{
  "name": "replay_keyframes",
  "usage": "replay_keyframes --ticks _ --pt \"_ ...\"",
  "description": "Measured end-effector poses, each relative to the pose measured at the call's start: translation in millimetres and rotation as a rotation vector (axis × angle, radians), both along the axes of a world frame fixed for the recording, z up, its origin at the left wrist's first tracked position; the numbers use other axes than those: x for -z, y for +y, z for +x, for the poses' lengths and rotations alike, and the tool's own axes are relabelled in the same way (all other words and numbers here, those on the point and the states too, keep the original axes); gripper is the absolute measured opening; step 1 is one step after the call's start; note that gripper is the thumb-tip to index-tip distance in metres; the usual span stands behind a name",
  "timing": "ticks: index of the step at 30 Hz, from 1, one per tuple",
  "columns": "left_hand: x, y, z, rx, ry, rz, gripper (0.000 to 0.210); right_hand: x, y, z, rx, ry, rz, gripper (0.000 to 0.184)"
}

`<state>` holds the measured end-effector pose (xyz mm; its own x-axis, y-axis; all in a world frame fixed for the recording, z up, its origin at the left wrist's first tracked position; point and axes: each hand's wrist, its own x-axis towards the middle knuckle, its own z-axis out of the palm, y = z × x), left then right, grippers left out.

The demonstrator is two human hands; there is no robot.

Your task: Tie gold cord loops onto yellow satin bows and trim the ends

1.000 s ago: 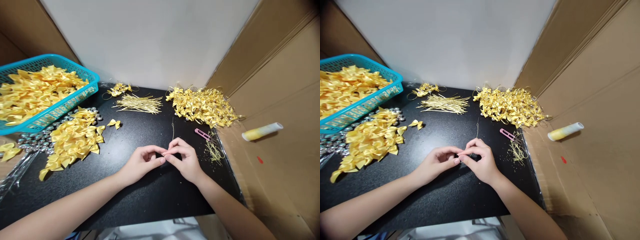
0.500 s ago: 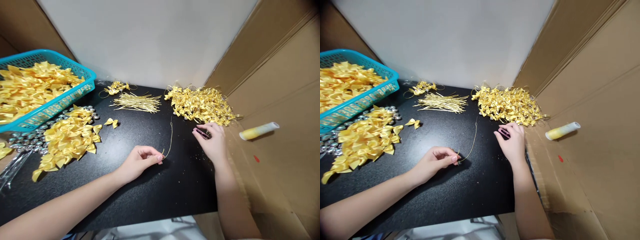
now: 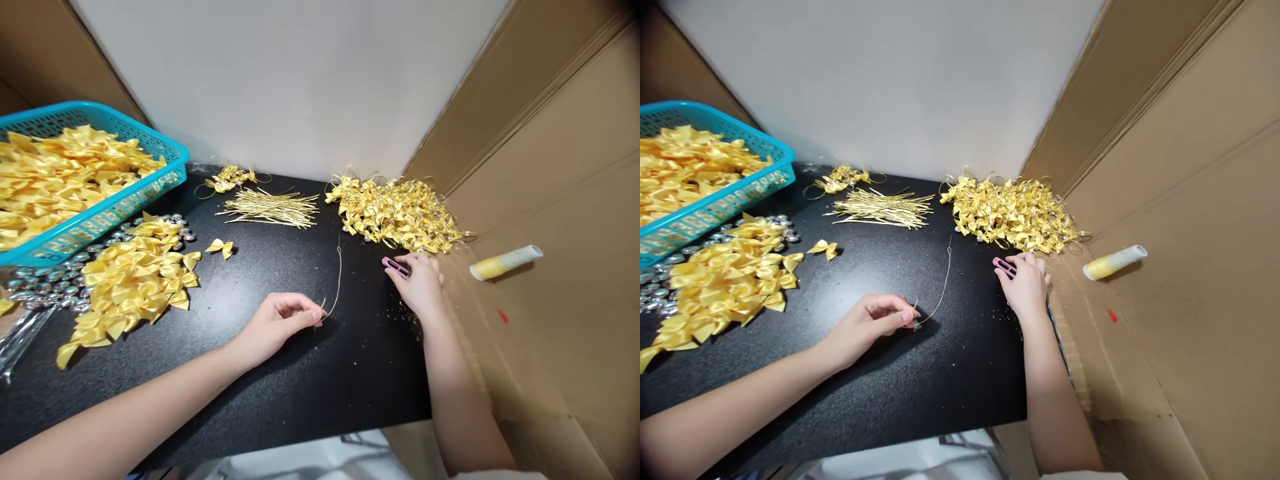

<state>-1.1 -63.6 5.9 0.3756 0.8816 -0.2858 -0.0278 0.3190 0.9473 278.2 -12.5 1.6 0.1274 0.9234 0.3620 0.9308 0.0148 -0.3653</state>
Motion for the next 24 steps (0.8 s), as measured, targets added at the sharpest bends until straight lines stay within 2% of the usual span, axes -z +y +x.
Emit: replay_keyframes --ticks 2,3,5,6,7,11,15,18,21,24 --pt "-0.5 -0.1 0.3 0.005 0.002 0.001 0.018 -9.7 -4.4 -15.0 -0.151 0.094 0.103 0.022" --pt "-1.0 -0.1 0.4 0.01 0.001 0.002 0.018 -14.7 -8.0 -25.2 -0.299 0.159 0.131 0.021" --pt "-1.9 0.2 0.6 0.026 -0.001 0.009 0.019 -22.8 -16.9 -47.6 -0.661 0.28 0.02 0.025" --pt "-2.2 0.5 0.6 0.039 0.003 0.014 0.02 -25.3 -21.3 -58.1 -0.79 0.324 -0.032 0.027" --pt "-2.2 0.8 0.5 0.053 0.011 0.02 0.02 -26.6 -25.4 -67.0 -0.858 0.354 -0.061 0.026" --pt "-1.1 1.9 0.8 0.108 0.035 0.027 0.022 -26.0 -33.9 -83.3 -0.894 0.368 -0.075 0.006" --pt "-1.0 2.2 1.4 0.117 0.031 0.021 0.022 -24.9 -34.5 -81.1 -0.884 0.373 -0.027 0.012" --pt "-1.5 2.9 0.1 0.112 -0.012 0.011 0.023 -22.6 -33.2 -77.6 -0.776 0.41 0.063 0.012" --pt "-0.3 5.3 -1.9 0.043 -0.115 -0.037 0.025 -18.4 -32.4 -75.1 -0.695 0.315 0.111 0.012" --pt "2.0 8.4 -1.8 -0.105 -0.27 -0.126 0.028 -15.7 -35.2 -77.4 -0.773 0.167 0.074 0.012"
